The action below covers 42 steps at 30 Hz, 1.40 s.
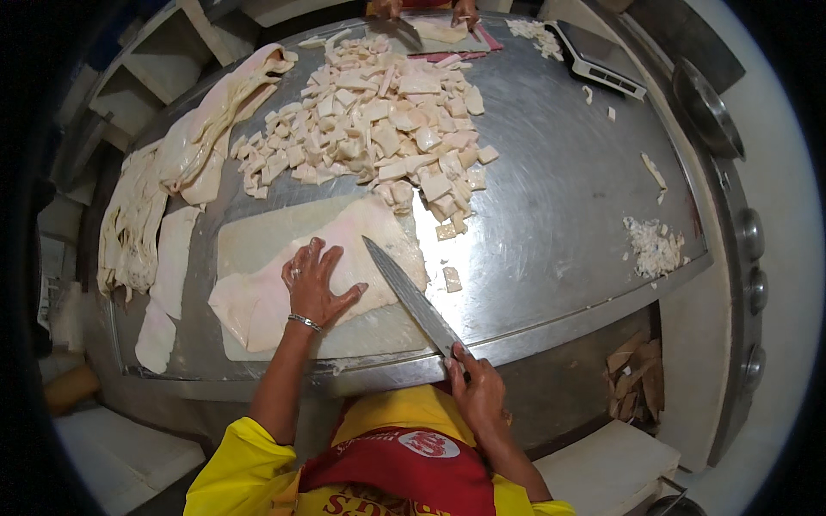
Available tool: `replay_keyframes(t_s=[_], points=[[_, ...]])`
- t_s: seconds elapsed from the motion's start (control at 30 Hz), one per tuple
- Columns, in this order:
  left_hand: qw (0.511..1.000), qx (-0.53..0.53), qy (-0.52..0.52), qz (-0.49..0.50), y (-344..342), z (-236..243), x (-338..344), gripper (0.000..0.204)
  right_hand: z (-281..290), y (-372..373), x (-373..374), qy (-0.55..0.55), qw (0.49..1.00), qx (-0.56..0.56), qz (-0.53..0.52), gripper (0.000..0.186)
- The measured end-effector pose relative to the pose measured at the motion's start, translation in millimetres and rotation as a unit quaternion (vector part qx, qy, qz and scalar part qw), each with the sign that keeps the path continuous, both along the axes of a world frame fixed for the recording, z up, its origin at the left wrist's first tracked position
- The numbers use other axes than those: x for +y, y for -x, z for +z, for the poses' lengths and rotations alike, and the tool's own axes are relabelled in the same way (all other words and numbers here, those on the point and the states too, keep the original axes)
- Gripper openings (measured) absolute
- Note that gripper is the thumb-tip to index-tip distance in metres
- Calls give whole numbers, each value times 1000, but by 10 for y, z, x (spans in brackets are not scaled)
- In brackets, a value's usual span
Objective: The person uses a large knife to cut a flat sheet of pale meat into strips and then into small cubes on a stainless steel table. The cut pieces accumulate in a pile on the table as the person continues cutting additional sheets.
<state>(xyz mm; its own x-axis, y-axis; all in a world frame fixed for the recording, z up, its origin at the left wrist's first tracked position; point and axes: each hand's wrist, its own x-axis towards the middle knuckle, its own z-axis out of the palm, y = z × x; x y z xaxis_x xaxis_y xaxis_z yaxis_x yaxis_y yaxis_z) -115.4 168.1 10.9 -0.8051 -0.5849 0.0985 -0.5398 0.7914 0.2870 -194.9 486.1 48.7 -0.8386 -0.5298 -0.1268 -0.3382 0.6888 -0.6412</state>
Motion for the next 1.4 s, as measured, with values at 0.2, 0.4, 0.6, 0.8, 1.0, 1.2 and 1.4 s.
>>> replay_keyframes(t_s=[0.2, 0.4, 0.6, 0.8, 1.0, 1.2, 1.4], points=[[1000, -12, -4, 17, -3, 20, 25, 82, -136, 64, -57, 7, 998, 58, 11, 33], [1000, -22, -4, 19, 9, 11, 53, 81, -115, 142, -49, -28, 998, 61, 18, 35], [999, -21, -9, 24, 8, 6, 44, 82, -250, 189, 25, -12, 994, 105, 26, 38], [999, -22, -6, 33, 21, 2, 53, 81, -222, 257, -134, -10, 994, 106, 8, 38], [999, -30, -2, 34, 18, -13, 29, 80, -229, 230, 58, -36, 995, 93, -4, 38], [999, -32, -2, 40, 3, -52, 30, 81, -220, 258, -283, -14, 998, 65, -9, 38], [998, -45, -3, 43, -13, -25, 61, 81, -90, 282, -249, -43, 999, 10, -14, 37]])
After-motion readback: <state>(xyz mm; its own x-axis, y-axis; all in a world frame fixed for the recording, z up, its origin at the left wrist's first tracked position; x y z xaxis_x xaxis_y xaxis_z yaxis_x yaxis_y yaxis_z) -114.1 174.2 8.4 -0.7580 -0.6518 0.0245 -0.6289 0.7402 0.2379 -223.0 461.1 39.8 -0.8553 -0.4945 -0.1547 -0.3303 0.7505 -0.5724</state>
